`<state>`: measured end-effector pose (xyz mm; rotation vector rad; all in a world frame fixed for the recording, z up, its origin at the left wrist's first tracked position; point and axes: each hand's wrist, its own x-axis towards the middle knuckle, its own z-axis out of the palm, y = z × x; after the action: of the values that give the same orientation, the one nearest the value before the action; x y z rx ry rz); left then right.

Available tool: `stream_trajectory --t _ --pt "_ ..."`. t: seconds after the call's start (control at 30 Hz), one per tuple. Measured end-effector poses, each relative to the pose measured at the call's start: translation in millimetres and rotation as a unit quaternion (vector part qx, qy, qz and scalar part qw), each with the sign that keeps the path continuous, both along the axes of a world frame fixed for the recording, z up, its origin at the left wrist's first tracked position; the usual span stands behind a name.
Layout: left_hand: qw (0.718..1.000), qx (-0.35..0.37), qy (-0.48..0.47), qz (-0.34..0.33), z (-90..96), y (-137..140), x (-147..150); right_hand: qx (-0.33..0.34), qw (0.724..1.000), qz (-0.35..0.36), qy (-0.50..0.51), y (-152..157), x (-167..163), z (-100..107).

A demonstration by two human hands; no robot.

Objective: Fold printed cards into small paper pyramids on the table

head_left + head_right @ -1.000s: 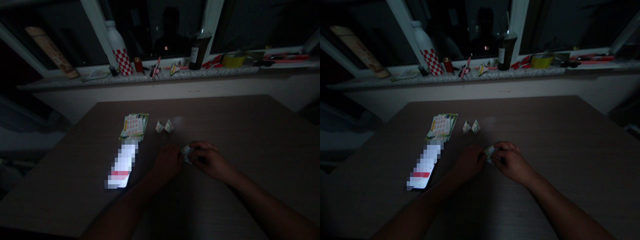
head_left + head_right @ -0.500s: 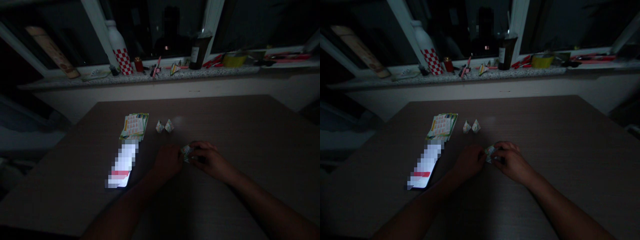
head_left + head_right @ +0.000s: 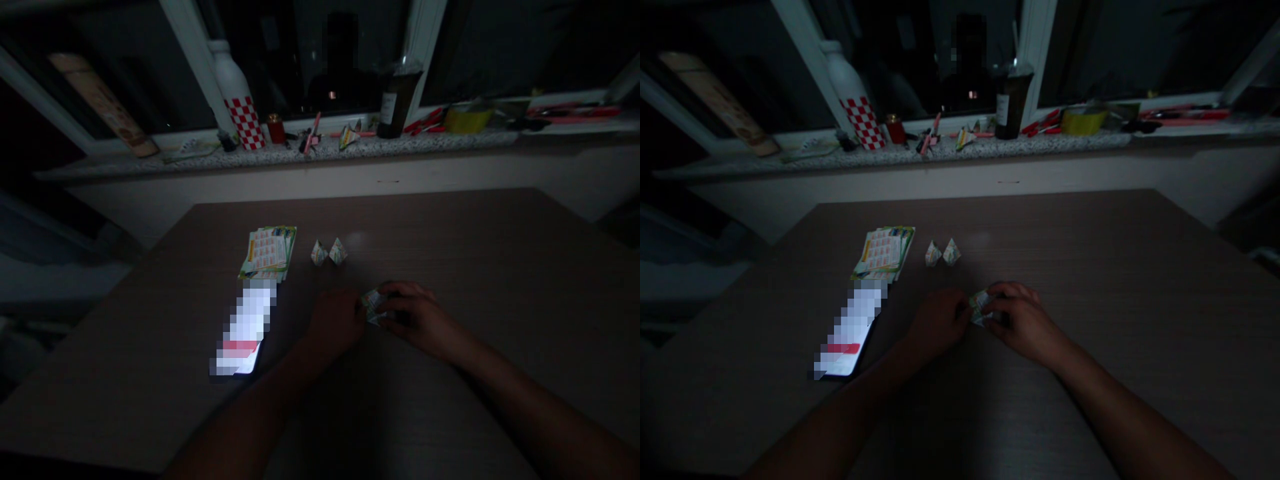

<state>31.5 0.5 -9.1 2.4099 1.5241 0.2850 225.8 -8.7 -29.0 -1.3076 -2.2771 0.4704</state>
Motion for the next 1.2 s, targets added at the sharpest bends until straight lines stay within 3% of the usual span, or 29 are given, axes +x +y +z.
stream_trajectory --t 0.5,0.9,1.2 --pt "1.000 -0.006 0.015 0.003 4.0 1 3 0.005 1.000 0.001 -0.005 4 1 -4" --pt "1.000 0.013 0.023 -0.004 2.0 1 2 -0.014 0.998 0.014 -0.058 1 -3 6" --pt "0.999 -0.001 0.034 -0.011 4.2 1 2 -0.015 0.999 -0.033 -0.040 1 1 -3"
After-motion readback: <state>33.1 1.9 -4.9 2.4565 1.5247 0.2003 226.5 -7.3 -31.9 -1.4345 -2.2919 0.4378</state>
